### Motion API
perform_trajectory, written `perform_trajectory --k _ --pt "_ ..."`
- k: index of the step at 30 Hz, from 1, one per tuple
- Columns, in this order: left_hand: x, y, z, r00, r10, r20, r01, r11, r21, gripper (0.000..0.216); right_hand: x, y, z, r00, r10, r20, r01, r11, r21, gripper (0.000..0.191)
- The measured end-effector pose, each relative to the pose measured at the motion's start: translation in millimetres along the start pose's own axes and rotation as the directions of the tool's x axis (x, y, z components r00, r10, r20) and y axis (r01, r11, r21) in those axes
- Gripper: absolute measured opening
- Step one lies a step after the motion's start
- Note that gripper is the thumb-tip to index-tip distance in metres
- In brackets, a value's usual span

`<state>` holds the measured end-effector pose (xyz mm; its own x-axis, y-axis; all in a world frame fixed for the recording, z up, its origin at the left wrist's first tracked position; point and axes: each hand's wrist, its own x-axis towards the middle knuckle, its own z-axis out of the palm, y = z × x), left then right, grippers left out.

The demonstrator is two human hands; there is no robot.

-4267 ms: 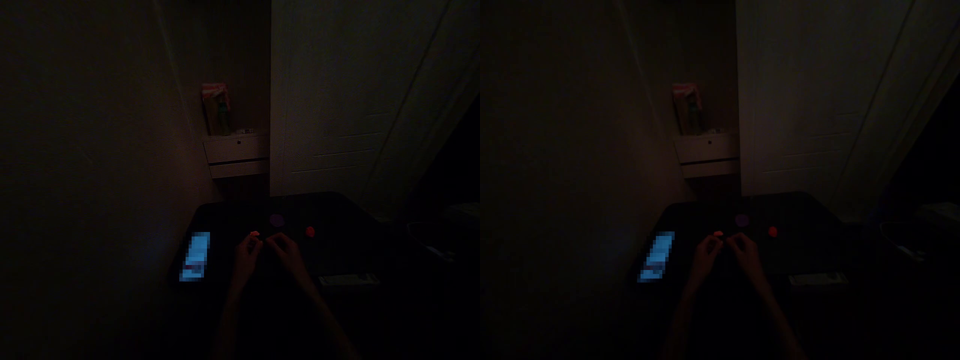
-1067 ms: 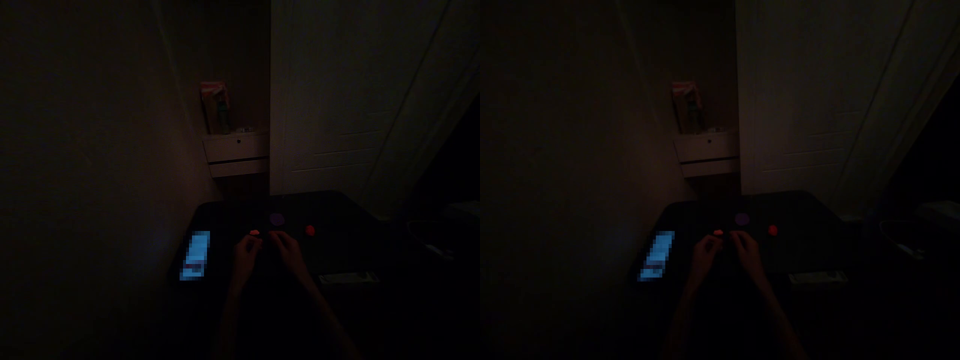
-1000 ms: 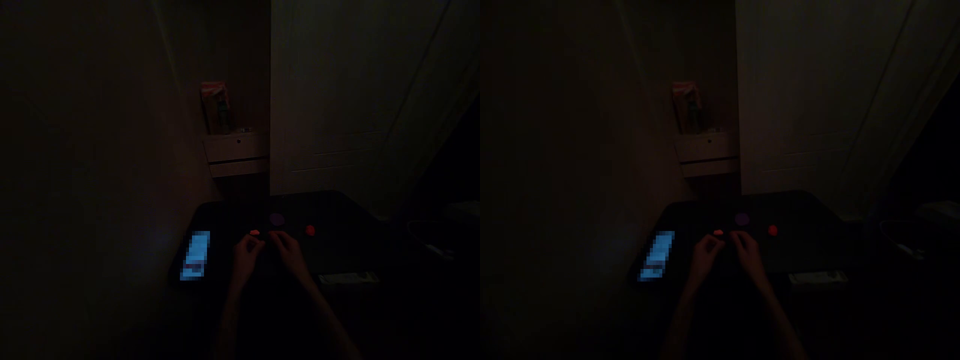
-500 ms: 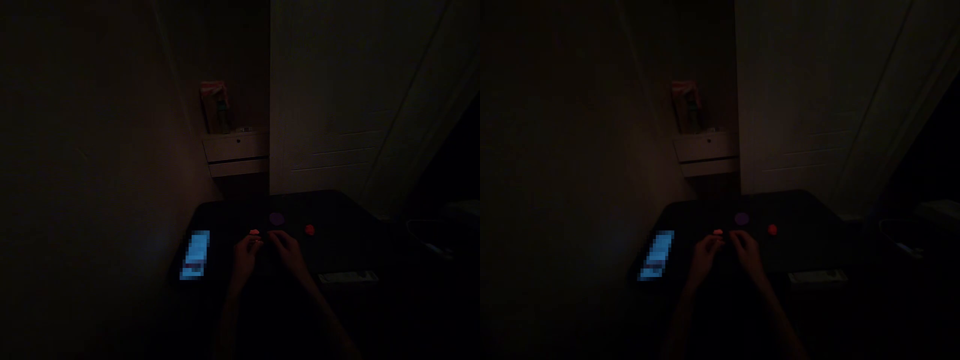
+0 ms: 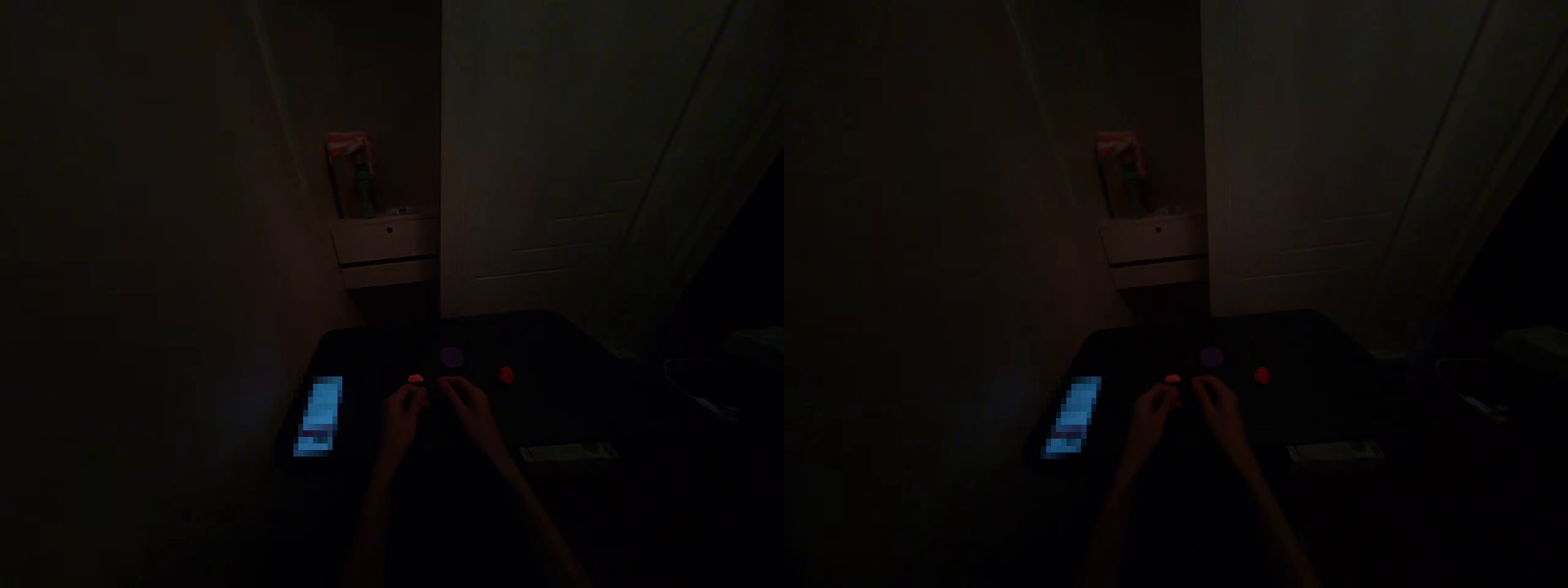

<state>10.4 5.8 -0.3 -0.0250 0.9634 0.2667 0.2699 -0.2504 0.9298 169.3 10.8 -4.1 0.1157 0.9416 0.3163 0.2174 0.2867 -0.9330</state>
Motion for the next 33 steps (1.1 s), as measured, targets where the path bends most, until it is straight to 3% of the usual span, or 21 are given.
perform_trajectory --k 4,10,26,33 --pt "-0.5 -0.1 -0.7 1.000 0.003 0.000 -0.003 0.999 -0.040 0.017 0.2 0.9 -0.1 1.000 -0.003 0.010 0.003 1.000 -0.009 0.034" --pt "0.4 -5.5 0.0 1.000 -0.001 0.001 0.002 0.999 -0.053 0.015 0.0 1.9 0.4 1.000 -0.013 0.003 0.013 1.000 -0.004 0.034" --pt "2.2 -7.7 1.2 0.999 -0.021 -0.045 0.015 0.994 -0.110 0.054 -0.1 4.7 0.0 1.000 -0.009 0.015 0.009 1.000 -0.011 0.034" --pt "1.3 -5.5 -0.5 1.000 -0.016 -0.011 0.016 1.000 -0.006 0.046 -0.2 4.5 0.2 1.000 -0.003 0.020 0.003 1.000 -0.011 0.032"
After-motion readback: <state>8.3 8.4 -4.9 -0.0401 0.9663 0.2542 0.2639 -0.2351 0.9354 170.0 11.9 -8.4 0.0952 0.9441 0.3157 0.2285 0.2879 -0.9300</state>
